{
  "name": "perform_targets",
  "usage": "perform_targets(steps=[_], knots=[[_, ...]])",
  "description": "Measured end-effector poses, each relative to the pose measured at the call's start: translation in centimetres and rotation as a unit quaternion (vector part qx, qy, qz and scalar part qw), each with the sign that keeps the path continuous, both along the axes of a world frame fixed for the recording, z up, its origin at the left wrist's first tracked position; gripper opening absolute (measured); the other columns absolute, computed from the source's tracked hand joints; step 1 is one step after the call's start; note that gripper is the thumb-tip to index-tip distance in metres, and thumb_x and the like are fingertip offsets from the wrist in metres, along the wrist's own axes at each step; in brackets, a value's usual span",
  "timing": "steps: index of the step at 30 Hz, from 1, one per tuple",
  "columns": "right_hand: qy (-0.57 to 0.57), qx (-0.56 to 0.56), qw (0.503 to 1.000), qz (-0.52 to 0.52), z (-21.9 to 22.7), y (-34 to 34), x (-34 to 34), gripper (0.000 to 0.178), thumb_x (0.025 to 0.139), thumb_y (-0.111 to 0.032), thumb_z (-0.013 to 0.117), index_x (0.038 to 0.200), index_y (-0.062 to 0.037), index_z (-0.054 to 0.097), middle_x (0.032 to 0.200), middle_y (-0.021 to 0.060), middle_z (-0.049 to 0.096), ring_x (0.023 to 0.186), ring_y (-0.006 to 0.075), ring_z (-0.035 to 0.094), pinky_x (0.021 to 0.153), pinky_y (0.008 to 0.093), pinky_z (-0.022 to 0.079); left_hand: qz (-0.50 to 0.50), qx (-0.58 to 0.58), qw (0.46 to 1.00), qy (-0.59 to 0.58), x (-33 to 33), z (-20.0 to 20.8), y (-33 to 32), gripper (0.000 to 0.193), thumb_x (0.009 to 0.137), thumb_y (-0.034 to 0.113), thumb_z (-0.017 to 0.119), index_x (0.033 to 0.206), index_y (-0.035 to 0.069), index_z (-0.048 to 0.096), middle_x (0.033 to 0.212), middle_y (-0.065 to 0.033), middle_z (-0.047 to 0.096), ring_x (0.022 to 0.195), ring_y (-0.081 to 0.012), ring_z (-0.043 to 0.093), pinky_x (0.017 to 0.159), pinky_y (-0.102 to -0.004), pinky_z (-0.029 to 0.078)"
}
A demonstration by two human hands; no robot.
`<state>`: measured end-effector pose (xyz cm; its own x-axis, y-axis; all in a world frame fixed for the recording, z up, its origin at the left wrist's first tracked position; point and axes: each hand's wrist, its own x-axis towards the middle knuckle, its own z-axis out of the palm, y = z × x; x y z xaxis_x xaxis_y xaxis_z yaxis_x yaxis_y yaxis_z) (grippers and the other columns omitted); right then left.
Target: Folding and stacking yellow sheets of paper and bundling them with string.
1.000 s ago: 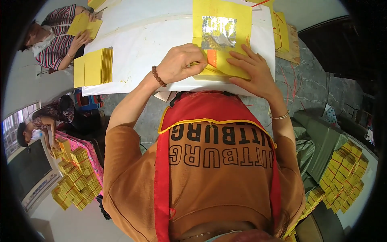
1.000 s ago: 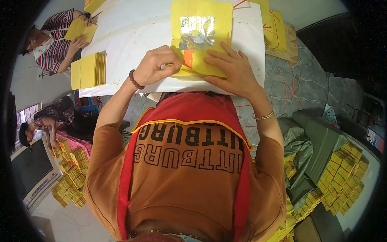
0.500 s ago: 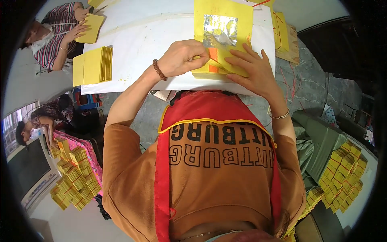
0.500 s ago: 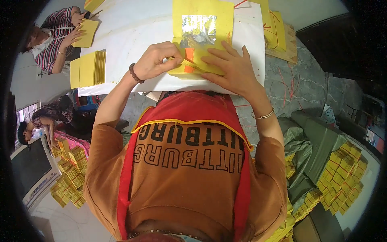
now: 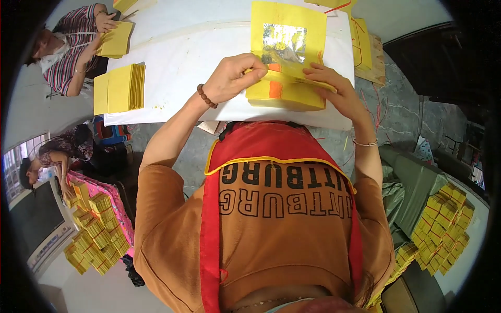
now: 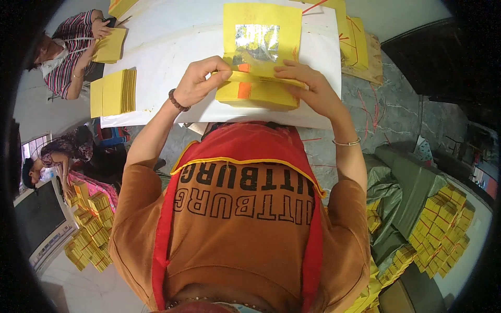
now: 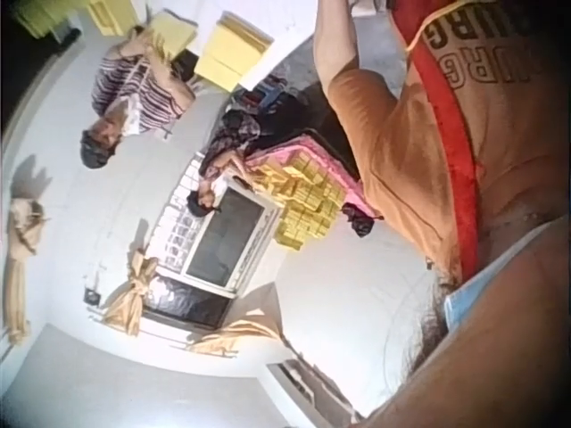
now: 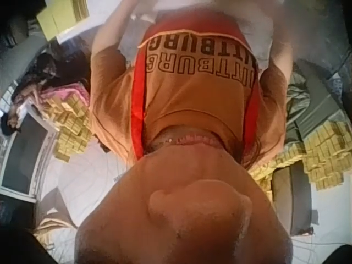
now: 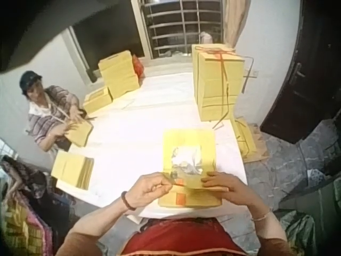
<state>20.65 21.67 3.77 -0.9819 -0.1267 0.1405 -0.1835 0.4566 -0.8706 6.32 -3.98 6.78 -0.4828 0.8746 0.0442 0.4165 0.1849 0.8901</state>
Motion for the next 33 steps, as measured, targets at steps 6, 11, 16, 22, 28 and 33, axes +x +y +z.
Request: perform_targets(steps=[6, 11, 16, 22, 28, 33], knots=[[0.077, 0.072, 0.994, -0.042, -0.3, -0.1, -0.2, 0.025, 0.084, -0.006, 0.057, 0.109, -0.0110, 0.063, 0.112, 0.0010, 0.064, 0.115, 0.0246, 0.053, 0.095, 0.0369, 0.036, -0.079, 0.135, 0.986, 0.065, -1.3, -0.7, -0.1, 0.034, 0.086, 0.028, 0.064, 0.113, 0.008, 0.060, 0.115, -0.0042, 0.059, 0.106, -0.0226, 0.050, 0.090, -0.0389, 0.035], [0.088, 0.108, 0.989, -0.040, -0.3, 0.3, -0.4, 0.024, 0.084, -0.007, 0.057, 0.106, -0.0086, 0.063, 0.110, 0.0031, 0.065, 0.115, 0.0245, 0.053, 0.097, 0.0346, 0.033, -0.048, 0.011, 0.946, 0.320, -1.0, -2.1, 1.1, 0.040, 0.082, 0.019, 0.063, 0.122, 0.016, 0.058, 0.125, -0.0001, 0.055, 0.113, -0.0256, 0.044, 0.095, -0.0417, 0.029], [0.129, 0.150, 0.979, -0.040, -0.5, 0.1, -1.3, 0.038, 0.080, -0.015, 0.061, 0.118, -0.0159, 0.058, 0.126, 0.0002, 0.057, 0.122, 0.0223, 0.047, 0.098, 0.0374, 0.030, -0.079, 0.003, 0.941, 0.329, -1.5, -3.3, 1.0, 0.043, 0.080, 0.026, 0.058, 0.122, 0.016, 0.058, 0.130, -0.0030, 0.052, 0.114, -0.0267, 0.045, 0.095, -0.0381, 0.032], [0.089, 0.335, 0.935, 0.079, 1.0, 1.6, -2.9, 0.049, 0.077, -0.016, 0.063, 0.125, -0.0198, 0.053, 0.136, -0.0031, 0.048, 0.129, 0.0215, 0.039, 0.102, 0.0411, 0.027, -0.072, 0.034, 0.922, 0.380, -1.8, -2.7, 1.3, 0.038, 0.081, 0.020, 0.057, 0.117, 0.012, 0.060, 0.117, -0.0031, 0.061, 0.107, -0.0249, 0.052, 0.091, -0.0355, 0.036], [0.107, 0.304, 0.944, 0.074, 1.7, 1.6, -4.1, 0.043, 0.081, -0.021, 0.059, 0.123, -0.0201, 0.054, 0.131, -0.0055, 0.052, 0.121, 0.0205, 0.045, 0.097, 0.0399, 0.029, -0.079, 0.083, 0.944, 0.310, -2.8, -2.5, 2.0, 0.027, 0.080, 0.016, 0.059, 0.106, 0.009, 0.063, 0.105, -0.0046, 0.065, 0.101, -0.0235, 0.057, 0.086, -0.0340, 0.043], [0.092, 0.359, 0.922, 0.110, 3.8, 1.5, -5.0, 0.039, 0.081, -0.021, 0.058, 0.120, -0.0187, 0.056, 0.124, -0.0035, 0.057, 0.117, 0.0194, 0.047, 0.095, 0.0395, 0.030, -0.085, 0.113, 0.924, 0.356, -3.5, -2.3, 2.2, 0.025, 0.076, 0.013, 0.062, 0.100, 0.005, 0.064, 0.099, -0.0056, 0.066, 0.094, -0.0235, 0.059, 0.080, -0.0323, 0.049]])
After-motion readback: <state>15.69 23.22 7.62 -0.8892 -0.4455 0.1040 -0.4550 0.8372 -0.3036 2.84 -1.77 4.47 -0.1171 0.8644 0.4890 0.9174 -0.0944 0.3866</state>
